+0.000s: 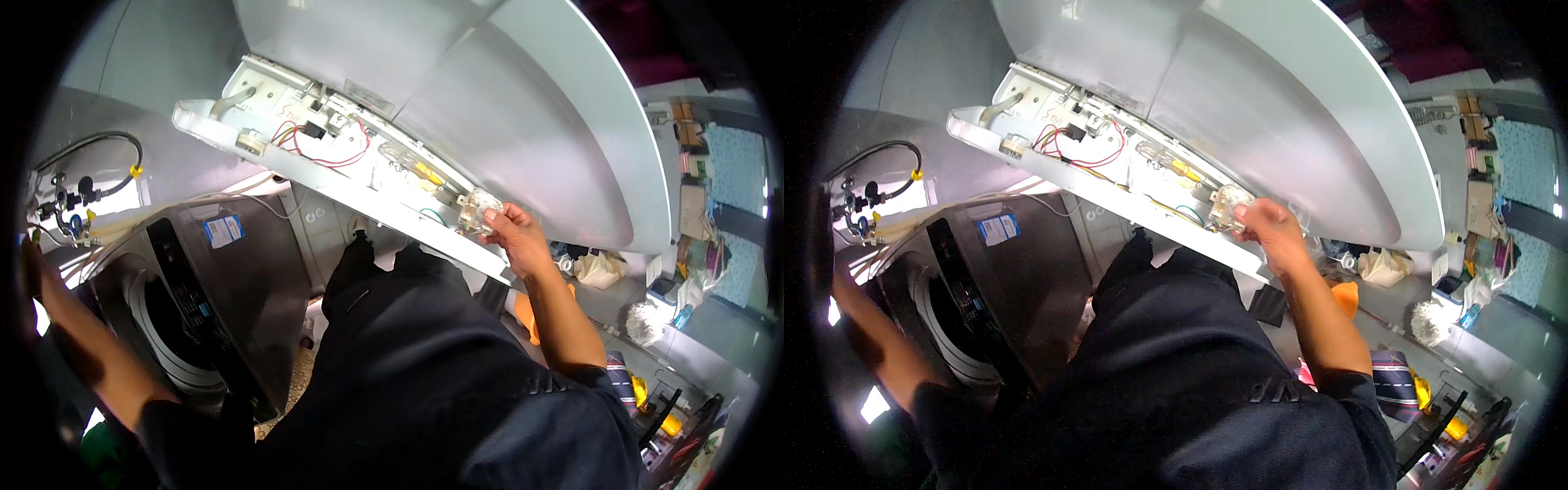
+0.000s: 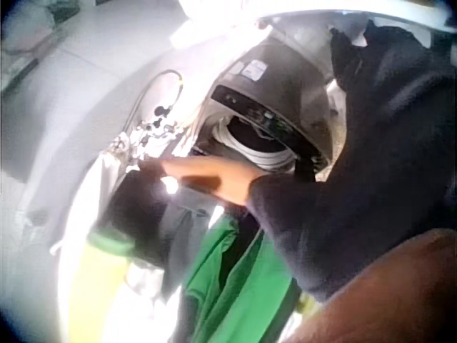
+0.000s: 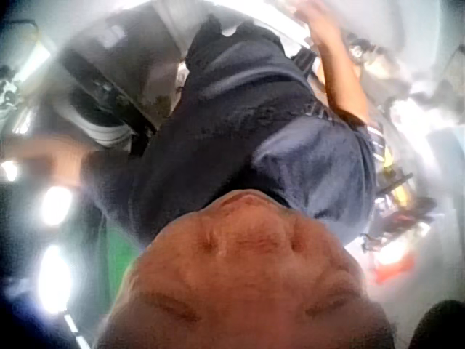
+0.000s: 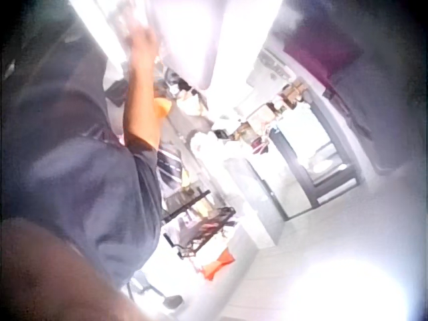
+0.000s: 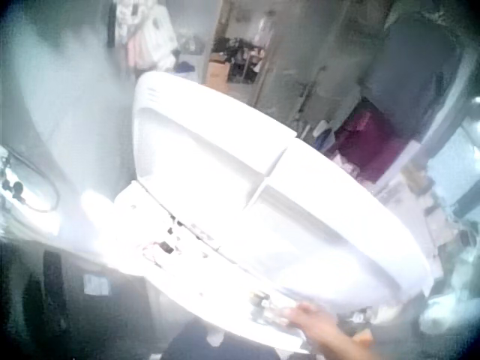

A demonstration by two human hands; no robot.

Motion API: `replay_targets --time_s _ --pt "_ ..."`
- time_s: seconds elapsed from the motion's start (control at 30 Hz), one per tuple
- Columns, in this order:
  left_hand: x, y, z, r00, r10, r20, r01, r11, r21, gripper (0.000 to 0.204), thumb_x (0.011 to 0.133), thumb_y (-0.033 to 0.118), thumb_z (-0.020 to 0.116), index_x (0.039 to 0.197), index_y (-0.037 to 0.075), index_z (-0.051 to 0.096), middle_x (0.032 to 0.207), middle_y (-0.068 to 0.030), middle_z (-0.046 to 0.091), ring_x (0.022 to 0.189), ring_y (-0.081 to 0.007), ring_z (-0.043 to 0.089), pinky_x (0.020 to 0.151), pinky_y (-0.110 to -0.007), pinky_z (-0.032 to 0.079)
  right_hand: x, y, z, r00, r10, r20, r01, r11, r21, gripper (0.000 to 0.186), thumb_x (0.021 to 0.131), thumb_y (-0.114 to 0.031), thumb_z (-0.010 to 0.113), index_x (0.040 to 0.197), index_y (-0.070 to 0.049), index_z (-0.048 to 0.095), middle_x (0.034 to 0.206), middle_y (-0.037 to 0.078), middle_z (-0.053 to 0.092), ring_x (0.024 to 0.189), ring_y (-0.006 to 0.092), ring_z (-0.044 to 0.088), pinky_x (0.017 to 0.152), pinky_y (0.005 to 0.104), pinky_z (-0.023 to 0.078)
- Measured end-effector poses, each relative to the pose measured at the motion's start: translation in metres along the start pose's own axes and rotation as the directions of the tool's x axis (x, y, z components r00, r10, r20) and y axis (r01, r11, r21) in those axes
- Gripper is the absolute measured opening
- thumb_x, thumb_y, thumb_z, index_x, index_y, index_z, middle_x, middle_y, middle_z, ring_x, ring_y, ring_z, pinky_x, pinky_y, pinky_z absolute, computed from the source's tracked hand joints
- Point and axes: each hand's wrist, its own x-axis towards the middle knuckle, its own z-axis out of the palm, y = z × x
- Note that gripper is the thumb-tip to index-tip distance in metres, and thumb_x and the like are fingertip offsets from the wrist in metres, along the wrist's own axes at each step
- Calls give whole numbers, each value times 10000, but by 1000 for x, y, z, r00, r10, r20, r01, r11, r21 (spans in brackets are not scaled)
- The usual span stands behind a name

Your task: The person works on the internal wiring of a white appliance, likely a washing machine, using a screwdriver to loosen and tighten connections on a small component. They manipulate wires and a white plastic part within the open top compartment of the machine.

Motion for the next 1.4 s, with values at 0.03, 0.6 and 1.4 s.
replay_targets --time_s 0.03,0.6,1.4 --pt "-33 20 -6 999 36 -21 -37 999 -29 378 994 224 697 1276 -27 719 1227 -153 738 1106 -231 718 949 -331 568 1 0 2 1000 -15 6 15 1000 1 242 943 -229 819 1024 -45 684 962 36 687 840 127 651 767 303 590" --pt "-549 178 53 10 576 818 -360 765 -534 778 763 324 857 1397 -31 579 1276 -215 640 1145 -378 638 968 -476 471 -9 -3 18 966 -231 116 240 968 -69 316 922 -201 844 1111 -14 674 820 -33 642 688 28 531 590 217 413" --pt "-542 195 54 -81 464 882 -64 881 -469 661 753 60 878 1364 32 627 1270 -164 667 1188 -291 656 1058 -385 510 -30 9 -42 948 -278 156 267 960 86 314 1070 -209 643 1261 38 666 1086 86 742 968 130 707 897 280 566"
